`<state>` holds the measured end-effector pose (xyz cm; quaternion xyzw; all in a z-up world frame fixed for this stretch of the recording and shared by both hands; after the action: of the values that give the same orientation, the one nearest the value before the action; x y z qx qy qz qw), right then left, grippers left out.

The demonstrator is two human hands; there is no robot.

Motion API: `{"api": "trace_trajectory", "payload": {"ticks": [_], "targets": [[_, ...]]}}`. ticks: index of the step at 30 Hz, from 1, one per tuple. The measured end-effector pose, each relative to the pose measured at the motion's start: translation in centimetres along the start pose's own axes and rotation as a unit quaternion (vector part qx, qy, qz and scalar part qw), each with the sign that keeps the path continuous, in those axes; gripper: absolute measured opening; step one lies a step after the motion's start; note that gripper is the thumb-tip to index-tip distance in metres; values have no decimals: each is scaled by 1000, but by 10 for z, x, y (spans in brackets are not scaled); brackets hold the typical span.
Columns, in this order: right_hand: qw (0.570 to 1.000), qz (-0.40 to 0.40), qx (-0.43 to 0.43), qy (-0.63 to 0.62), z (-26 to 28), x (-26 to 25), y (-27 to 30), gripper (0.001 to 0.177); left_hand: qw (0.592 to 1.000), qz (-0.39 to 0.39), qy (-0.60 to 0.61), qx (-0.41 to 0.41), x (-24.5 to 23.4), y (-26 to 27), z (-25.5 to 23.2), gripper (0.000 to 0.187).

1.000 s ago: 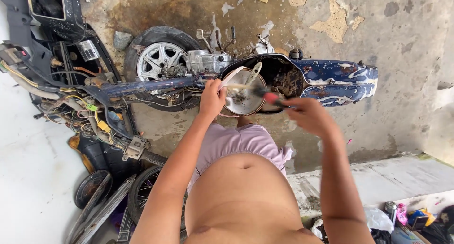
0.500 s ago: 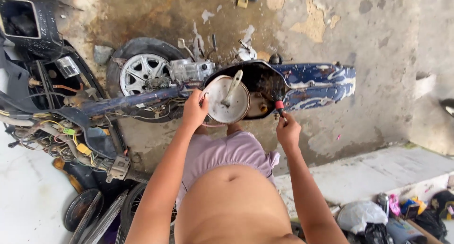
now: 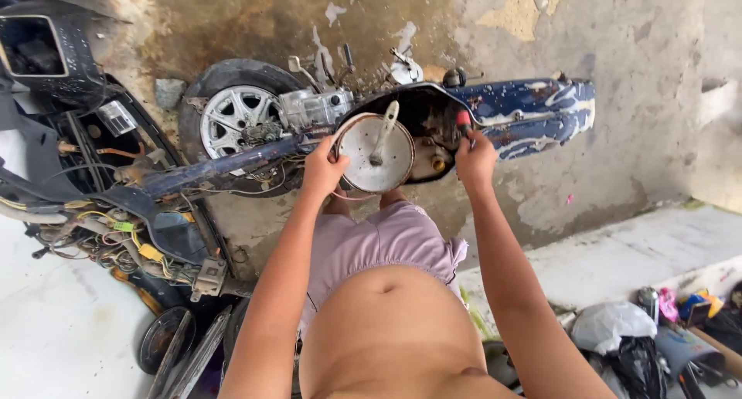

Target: The person cleans the interior of a blue motorcycle fuel tank using a brush and a white substance from a bucket. They repeatedly dip the brush into the bucket and scrub the inside of the tank, which is positioned on the ground next to other motorcycle parts.

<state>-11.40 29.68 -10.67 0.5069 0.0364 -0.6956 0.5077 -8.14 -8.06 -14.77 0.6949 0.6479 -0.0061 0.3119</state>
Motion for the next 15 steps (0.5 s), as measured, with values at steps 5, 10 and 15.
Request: {"api": "trace_trajectory", "payload": {"ticks": [5, 10, 15], "targets": [[998, -12, 47, 25, -44, -10, 38, 24, 999, 11, -6, -31, -1, 2, 7, 57], [995, 3, 65, 73, -80, -1, 18, 24, 997, 43, -7, -63, -9, 19, -24, 64], [956, 228, 79, -167, 70, -37, 85, 29, 995, 50, 83, -32, -12, 2, -29, 31]]}}
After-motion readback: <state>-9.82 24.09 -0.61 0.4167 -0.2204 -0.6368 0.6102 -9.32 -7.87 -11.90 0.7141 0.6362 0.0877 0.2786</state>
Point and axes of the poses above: each hand's wrist, its own y-axis away from the middle knuckle, its own x-axis out of the palm, z = x × y, the point moved 7 cm from there along -y, towards the middle knuckle, and after that the axes turned 10 degrees about x, right-handed, at the moved point
